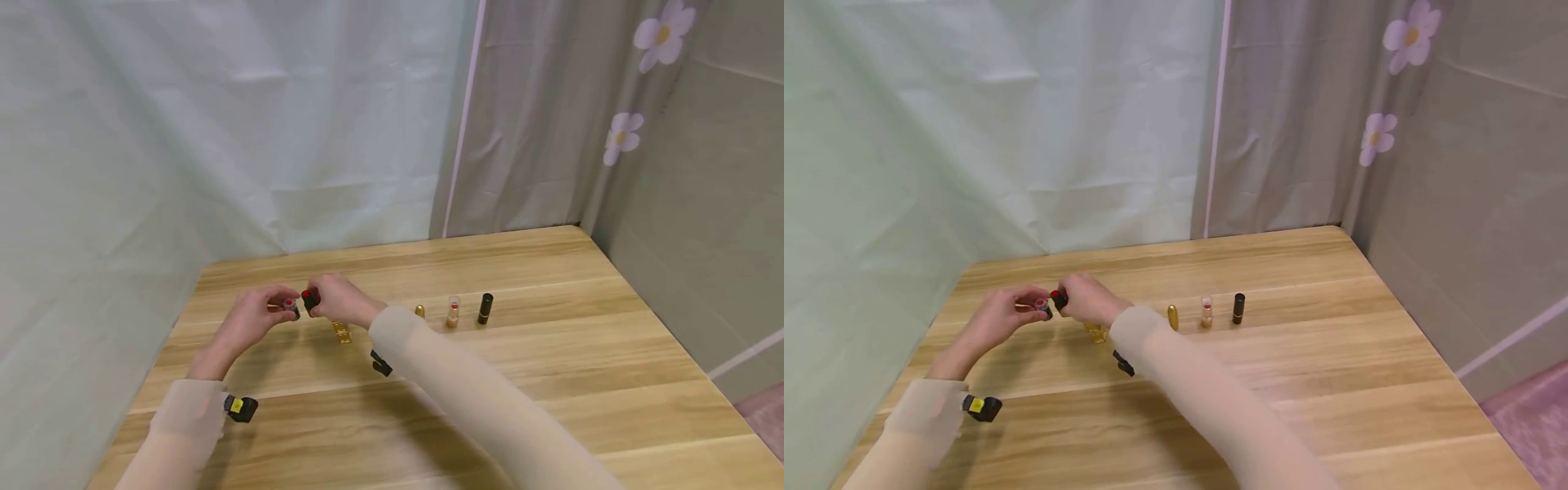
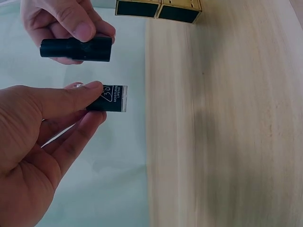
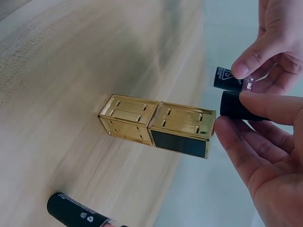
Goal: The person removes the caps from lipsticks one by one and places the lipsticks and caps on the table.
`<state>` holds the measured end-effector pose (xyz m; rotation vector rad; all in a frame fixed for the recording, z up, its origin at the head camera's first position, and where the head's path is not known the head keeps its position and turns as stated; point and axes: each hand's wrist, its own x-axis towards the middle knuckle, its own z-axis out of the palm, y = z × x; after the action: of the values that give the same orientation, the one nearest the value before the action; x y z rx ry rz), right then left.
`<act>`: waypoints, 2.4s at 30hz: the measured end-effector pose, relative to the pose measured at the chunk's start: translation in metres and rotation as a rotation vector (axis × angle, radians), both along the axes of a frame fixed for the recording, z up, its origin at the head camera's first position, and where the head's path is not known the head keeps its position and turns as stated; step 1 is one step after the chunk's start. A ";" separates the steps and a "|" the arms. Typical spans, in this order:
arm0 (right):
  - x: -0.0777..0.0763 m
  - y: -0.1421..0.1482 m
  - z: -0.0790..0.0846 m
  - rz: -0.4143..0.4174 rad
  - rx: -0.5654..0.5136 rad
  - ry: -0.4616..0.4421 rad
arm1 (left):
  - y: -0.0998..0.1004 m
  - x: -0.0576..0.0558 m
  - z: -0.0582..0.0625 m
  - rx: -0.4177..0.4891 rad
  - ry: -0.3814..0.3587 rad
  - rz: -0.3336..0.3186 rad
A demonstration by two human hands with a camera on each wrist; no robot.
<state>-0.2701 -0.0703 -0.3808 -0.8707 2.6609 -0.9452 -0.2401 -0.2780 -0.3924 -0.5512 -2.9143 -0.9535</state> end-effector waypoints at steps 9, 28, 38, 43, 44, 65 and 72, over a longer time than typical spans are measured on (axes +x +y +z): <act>0.004 -0.008 0.001 -0.010 -0.018 -0.007 | -0.006 -0.001 -0.008 0.013 0.002 0.004; 0.017 -0.030 -0.009 -0.099 0.108 0.080 | -0.010 -0.002 -0.033 0.005 -0.017 0.021; 0.028 -0.038 -0.018 -0.109 0.138 0.056 | -0.013 -0.001 -0.038 -0.032 -0.040 0.029; 0.033 -0.043 -0.025 -0.107 0.167 0.028 | -0.015 -0.002 -0.041 -0.033 -0.057 0.007; 0.034 -0.044 -0.027 -0.113 0.175 0.027 | -0.016 -0.002 -0.041 -0.032 -0.063 0.001; 0.037 -0.052 -0.058 -0.218 0.164 -0.002 | -0.017 0.005 -0.039 0.002 -0.185 -0.047; 0.037 -0.052 -0.061 -0.255 0.147 0.009 | -0.013 0.005 -0.043 -0.078 -0.201 -0.058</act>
<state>-0.2336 -0.1220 -0.4420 -0.5147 2.8536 -0.7826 -0.2354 -0.2911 -0.4350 -0.5789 -3.1418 -0.9585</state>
